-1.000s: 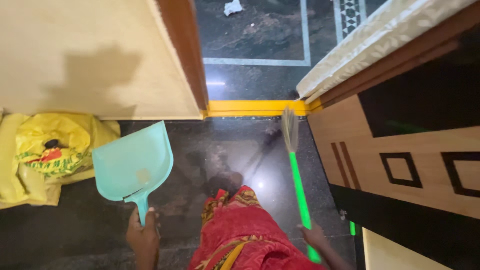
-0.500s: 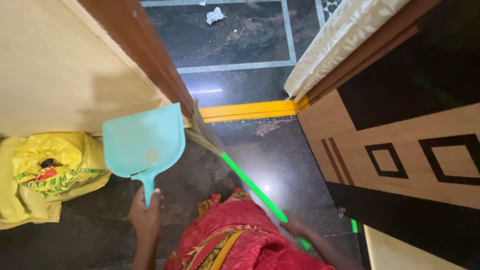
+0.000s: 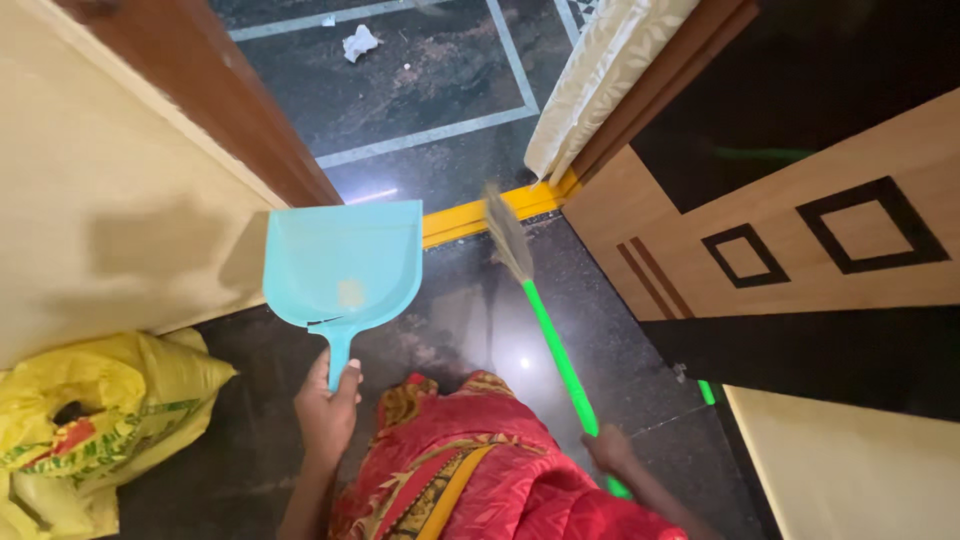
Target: The person sweeps the floor with a broom, gathering debris and paper scraps while holding a dustpan in their other hand.
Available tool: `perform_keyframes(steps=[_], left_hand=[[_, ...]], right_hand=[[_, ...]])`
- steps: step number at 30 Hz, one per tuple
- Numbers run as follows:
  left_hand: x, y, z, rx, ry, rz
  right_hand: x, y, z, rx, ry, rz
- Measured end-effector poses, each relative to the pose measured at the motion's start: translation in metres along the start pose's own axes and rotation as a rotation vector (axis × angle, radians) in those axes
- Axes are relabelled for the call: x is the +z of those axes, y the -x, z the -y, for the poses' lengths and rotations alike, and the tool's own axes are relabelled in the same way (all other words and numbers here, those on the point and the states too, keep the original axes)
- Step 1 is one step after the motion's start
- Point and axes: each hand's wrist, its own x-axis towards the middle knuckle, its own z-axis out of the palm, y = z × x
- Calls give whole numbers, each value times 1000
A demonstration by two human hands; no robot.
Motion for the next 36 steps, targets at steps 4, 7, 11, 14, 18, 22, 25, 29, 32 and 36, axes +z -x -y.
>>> perform_keyframes(steps=[4,7,11,14,18,22,25,29,32,36], left_hand=[[-37,-19,0,-76,-57,66],[-65,-27,8,-68,-118,142],[-97,-50,16,-88,-181,213],[-116,-64,23,-76,-181,256],[-124,-80,30,-81,-248,278],[-118,-90,36,-70,-179,324],[-112,-91,40,-110,-183,341],[-111,-86,42,-127,-158,371],[-116,-86,34,-94,-210,370],[-119,-85,30,-146,-237,353]], right_hand=[[51,1,88,-34,-489,145],[64,-6,128,33,-550,259],[96,27,115,-240,-246,-44],[133,98,76,-1,-274,-77],[176,196,39,250,-295,-166],[185,216,43,287,-477,-40],[188,183,66,418,-980,151],[218,133,145,535,-1608,637],[234,107,200,359,-1681,819],[230,88,195,184,-1296,554]])
